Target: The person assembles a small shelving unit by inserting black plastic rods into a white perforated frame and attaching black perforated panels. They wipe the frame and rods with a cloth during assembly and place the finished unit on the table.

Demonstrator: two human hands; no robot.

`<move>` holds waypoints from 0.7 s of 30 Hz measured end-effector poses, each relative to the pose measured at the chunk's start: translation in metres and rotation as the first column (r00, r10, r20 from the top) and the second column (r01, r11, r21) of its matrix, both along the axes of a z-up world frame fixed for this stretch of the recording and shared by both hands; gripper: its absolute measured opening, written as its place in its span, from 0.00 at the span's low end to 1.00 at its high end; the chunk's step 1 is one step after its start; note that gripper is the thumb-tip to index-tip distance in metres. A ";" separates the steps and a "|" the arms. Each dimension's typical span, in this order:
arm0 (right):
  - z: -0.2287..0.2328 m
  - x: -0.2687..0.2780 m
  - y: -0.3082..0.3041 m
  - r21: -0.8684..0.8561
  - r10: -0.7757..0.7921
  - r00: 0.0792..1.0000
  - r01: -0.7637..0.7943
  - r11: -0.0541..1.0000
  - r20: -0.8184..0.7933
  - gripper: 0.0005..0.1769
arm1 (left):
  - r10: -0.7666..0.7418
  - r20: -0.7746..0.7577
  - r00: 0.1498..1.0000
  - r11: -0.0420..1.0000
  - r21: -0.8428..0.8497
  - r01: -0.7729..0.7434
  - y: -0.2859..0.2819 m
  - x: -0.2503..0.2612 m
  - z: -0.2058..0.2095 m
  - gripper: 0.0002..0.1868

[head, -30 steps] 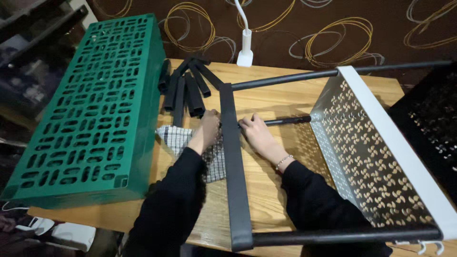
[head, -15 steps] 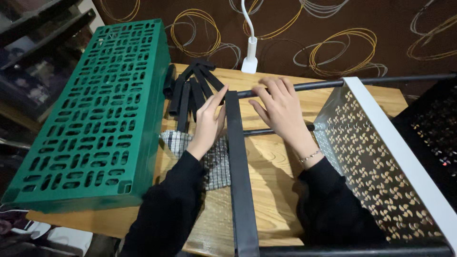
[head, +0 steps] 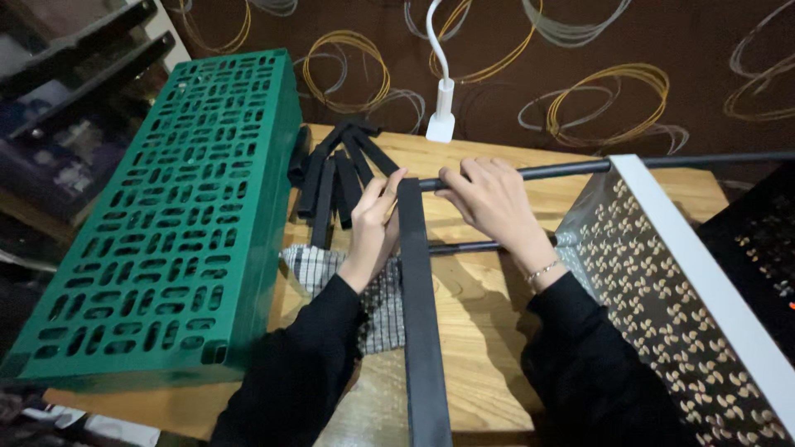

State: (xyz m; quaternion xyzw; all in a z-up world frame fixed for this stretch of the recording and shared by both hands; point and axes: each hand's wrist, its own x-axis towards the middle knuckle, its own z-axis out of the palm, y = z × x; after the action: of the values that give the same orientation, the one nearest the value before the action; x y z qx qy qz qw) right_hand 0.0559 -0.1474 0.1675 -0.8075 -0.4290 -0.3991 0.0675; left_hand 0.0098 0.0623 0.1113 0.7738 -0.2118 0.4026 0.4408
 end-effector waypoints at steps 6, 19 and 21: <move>0.000 0.002 0.000 0.012 -0.024 0.994 0.026 1.000 -0.109 0.15 | 0.022 -0.006 1.000 0.998 0.052 -0.022 -0.001 0.002 -0.004 0.28; -0.004 -0.010 0.003 0.019 -0.027 0.998 0.026 0.999 0.064 0.16 | -0.058 -0.102 0.993 0.987 -0.158 0.041 0.004 0.008 -0.006 0.21; -0.001 -0.006 0.003 0.000 -0.014 0.998 0.014 1.000 0.059 0.16 | -0.068 -0.155 0.986 0.980 -0.196 0.037 0.007 0.011 -0.006 0.22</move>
State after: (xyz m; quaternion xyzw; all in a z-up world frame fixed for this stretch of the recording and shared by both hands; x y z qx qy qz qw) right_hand 0.0498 -0.1444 0.1665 -0.7984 -0.4251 -0.4233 0.0516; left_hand 0.0212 0.0690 0.1053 0.7516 -0.1560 0.3457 0.5397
